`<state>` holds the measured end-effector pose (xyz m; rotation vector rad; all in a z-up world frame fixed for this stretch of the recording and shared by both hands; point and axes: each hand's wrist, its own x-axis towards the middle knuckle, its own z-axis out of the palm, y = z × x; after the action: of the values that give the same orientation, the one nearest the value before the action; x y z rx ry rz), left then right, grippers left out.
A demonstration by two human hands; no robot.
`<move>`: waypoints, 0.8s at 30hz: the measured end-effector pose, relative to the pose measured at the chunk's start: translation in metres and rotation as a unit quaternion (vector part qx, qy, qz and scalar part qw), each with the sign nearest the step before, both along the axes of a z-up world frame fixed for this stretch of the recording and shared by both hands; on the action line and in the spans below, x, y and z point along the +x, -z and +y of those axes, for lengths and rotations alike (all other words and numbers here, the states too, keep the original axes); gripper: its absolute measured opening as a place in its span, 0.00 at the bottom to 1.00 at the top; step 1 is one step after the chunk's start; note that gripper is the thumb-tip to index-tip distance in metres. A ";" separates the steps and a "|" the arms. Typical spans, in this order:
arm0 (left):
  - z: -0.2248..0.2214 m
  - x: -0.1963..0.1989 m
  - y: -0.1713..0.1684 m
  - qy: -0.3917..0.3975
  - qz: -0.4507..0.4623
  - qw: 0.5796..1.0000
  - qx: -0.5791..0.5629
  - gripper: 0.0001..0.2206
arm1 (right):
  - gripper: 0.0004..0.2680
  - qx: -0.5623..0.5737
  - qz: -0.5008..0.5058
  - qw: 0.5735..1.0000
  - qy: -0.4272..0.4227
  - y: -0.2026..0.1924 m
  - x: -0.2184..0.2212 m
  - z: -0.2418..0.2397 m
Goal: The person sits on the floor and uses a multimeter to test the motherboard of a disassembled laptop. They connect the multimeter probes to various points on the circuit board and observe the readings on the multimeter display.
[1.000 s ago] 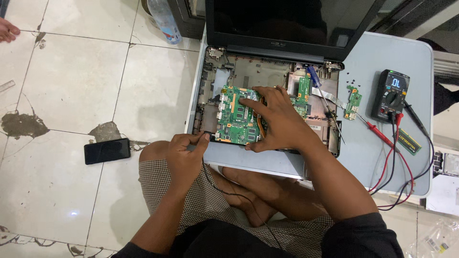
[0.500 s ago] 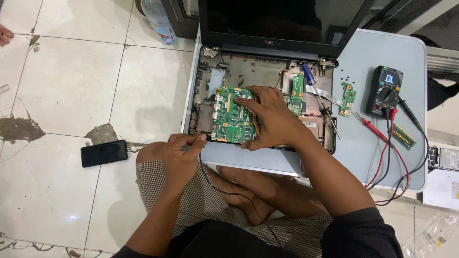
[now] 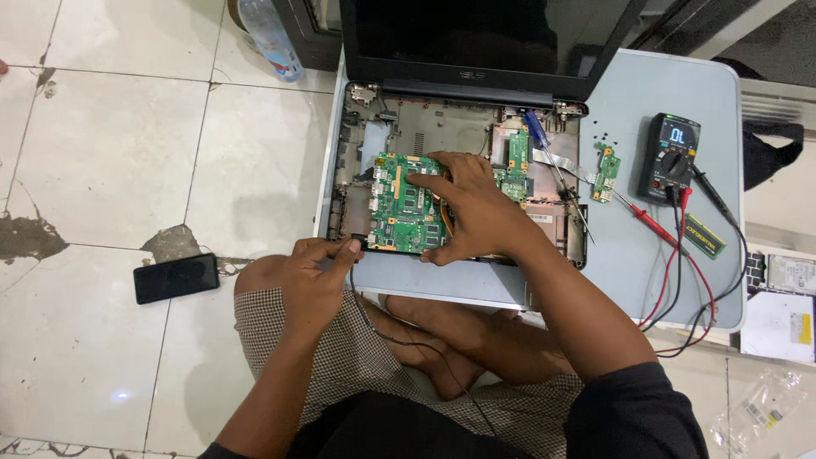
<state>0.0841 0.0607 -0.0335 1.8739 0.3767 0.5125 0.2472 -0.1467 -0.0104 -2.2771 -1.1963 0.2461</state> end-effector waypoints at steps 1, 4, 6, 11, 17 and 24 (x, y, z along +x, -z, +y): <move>0.003 -0.002 -0.001 0.004 -0.001 1.000 -0.003 0.07 | 0.40 -0.003 -0.001 1.000 0.004 0.003 0.000 0.001; 0.004 0.001 -0.005 0.029 -0.026 0.999 0.028 0.07 | 0.41 0.019 0.011 1.000 -0.003 0.005 0.003 -0.001; 0.002 0.000 -0.009 0.006 0.011 0.999 0.035 0.08 | 0.42 0.012 -0.012 1.000 -0.010 0.003 0.001 0.000; 0.018 -0.005 0.025 0.017 0.002 0.997 0.071 0.08 | 0.42 0.016 -0.002 1.000 -0.003 -0.005 0.000 -0.003; 0.008 -0.003 0.037 -0.024 -0.091 0.994 0.062 0.10 | 0.34 0.057 -0.039 0.997 0.037 -0.002 0.002 -0.007; 0.027 -0.003 0.091 -0.038 -0.143 0.989 0.026 0.15 | 0.15 0.210 -0.052 0.966 0.139 -0.011 0.002 -0.032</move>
<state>0.0811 0.0872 -0.1242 1.8081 0.2462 0.8392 0.2491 -0.1786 0.0009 -2.0607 -0.8629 -0.2179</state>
